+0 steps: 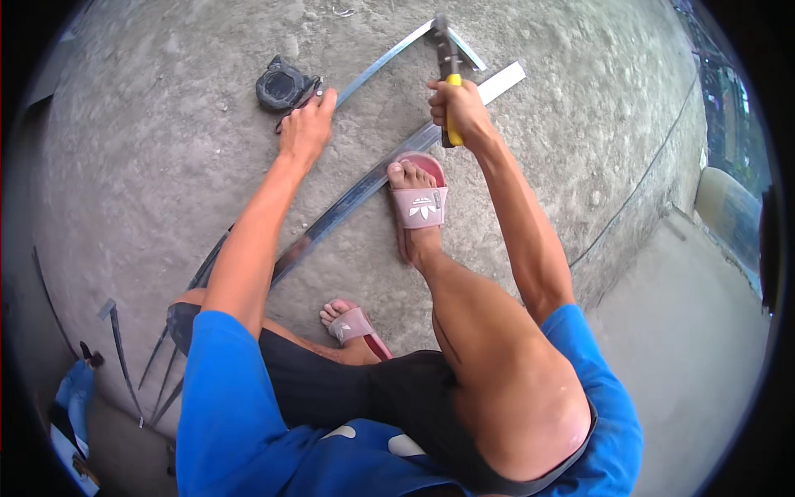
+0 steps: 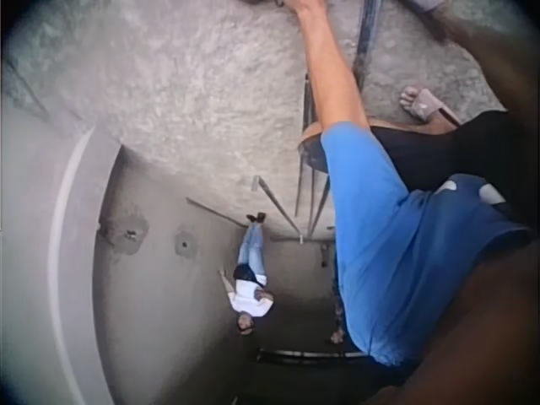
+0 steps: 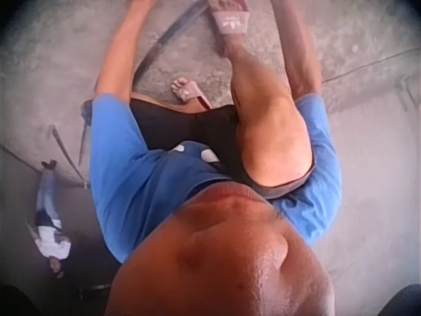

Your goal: The person measures metal strips with a tape measure, marks them, and uses snips to cut the metal pieces to length on a concrete floor.

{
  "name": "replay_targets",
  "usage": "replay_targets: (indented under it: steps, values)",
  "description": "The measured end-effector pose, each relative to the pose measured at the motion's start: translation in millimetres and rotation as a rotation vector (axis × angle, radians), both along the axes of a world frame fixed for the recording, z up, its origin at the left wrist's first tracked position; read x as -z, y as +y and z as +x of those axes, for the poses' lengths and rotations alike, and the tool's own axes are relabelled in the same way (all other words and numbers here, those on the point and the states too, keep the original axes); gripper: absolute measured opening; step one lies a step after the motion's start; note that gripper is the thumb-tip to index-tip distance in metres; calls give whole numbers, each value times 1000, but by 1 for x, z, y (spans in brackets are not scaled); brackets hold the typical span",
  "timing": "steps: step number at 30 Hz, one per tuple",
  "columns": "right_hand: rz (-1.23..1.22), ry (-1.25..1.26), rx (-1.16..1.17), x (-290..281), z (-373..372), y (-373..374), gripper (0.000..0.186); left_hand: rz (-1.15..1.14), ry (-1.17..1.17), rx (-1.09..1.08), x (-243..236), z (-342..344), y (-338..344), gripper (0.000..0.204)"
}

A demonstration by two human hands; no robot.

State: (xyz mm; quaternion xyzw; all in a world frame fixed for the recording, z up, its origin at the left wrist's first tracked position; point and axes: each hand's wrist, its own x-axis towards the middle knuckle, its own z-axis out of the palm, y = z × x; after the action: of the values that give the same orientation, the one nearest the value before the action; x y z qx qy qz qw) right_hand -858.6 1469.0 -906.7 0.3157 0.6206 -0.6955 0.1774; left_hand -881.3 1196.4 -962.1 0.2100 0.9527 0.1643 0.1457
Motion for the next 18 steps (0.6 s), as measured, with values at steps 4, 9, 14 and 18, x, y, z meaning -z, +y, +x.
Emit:
replay_targets:
  steps: [4,9,14,18]
  values:
    - [-147,412,61,-28,4,-15,24,-42,11,-20,-3,4,-14,30]
    - [-313,-169,204,0,-3,0,13,-5,25,5,0,2,1,28]
    - [-101,537,135,-23,8,-22,8,-43,21,-10,-3,3,-13,26]
    - [-190,-187,168,10,-8,9,9,17,49,3,1,2,5,25]
